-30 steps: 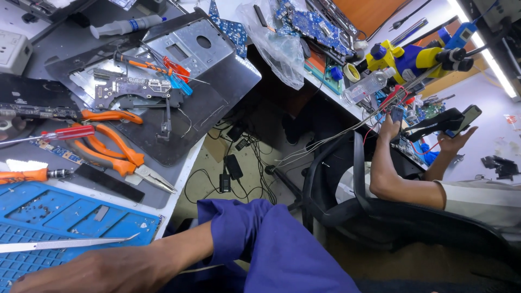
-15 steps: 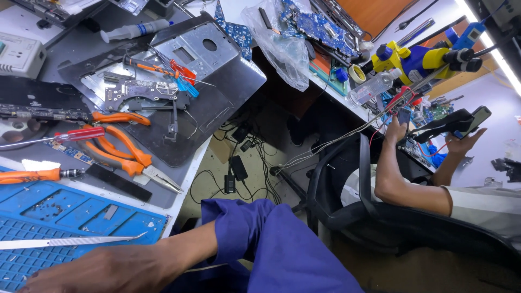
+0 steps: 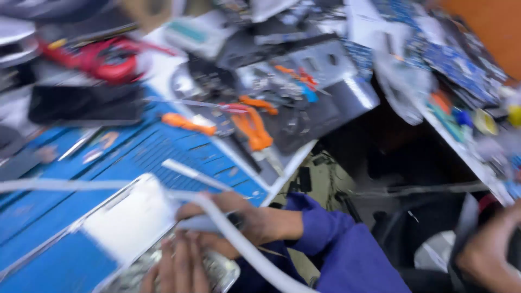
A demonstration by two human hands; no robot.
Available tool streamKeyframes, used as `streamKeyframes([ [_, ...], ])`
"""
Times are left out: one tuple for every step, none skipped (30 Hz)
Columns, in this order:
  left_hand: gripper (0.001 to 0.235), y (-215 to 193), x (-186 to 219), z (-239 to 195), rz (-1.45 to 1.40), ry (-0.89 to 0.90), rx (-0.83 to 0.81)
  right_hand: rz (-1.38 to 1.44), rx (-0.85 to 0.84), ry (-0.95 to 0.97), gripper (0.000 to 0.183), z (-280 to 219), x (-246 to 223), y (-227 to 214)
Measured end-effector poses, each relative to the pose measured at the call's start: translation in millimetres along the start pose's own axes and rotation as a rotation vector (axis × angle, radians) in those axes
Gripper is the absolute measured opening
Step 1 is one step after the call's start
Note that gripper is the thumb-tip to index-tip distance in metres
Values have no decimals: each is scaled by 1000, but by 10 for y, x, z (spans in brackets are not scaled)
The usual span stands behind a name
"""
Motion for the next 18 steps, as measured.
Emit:
streamKeyframes([
  [37,-36,-86,438,69,-57,-54,-59,-189,241,28,-17,176,88],
  [37,-189,-165,447,138,-114,-107,16,-256,212,28,102,14,169],
  [41,-177,-188,457,89,-108,-207,6,-192,181,28,235,-85,91],
  [47,-149,-197,466,35,-108,-303,0,-127,151,30,361,-161,-1],
  [47,-122,-235,380,50,-142,-309,12,-160,140,30,360,-148,94],
  [42,-27,-220,288,12,-141,-371,11,-67,39,43,373,-197,64],
  [42,30,-145,183,-47,-152,-448,13,14,-36,83,320,-271,7],
  [42,29,-167,194,-56,-197,-469,30,-30,-21,83,321,-280,70],
  [44,12,-212,208,-61,-222,-447,69,47,-16,86,328,-277,54],
  [46,-2,-255,230,-66,-247,-425,108,125,-5,92,330,-265,28],
  [46,1,-290,221,-66,-269,-434,116,104,1,92,308,-236,65],
  [46,-5,-305,233,-73,-274,-428,133,112,17,97,285,-193,63],
  [46,-17,-316,246,-84,-275,-424,146,124,39,103,251,-159,56],
  [46,-11,-339,243,-90,-291,-434,150,107,50,103,246,-230,38],
  [46,-21,-361,254,-77,-304,-422,147,42,292,56,213,-90,75],
  [47,-31,-381,270,-65,-317,-410,138,-21,534,39,130,33,98],
  [47,-24,-357,236,-66,-328,-418,141,-33,540,39,139,57,94],
  [50,38,-309,189,-90,-328,-488,78,-65,508,36,166,55,80],
])
Point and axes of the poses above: each hand's wrist, its own z-axis towards the middle knuckle, its own y-axis out of the palm, x = y × z, the point moved 9 cm from there along z, towards the middle knuckle, and after that the axes turned 1 degree about -y, right-handed, at the moved point
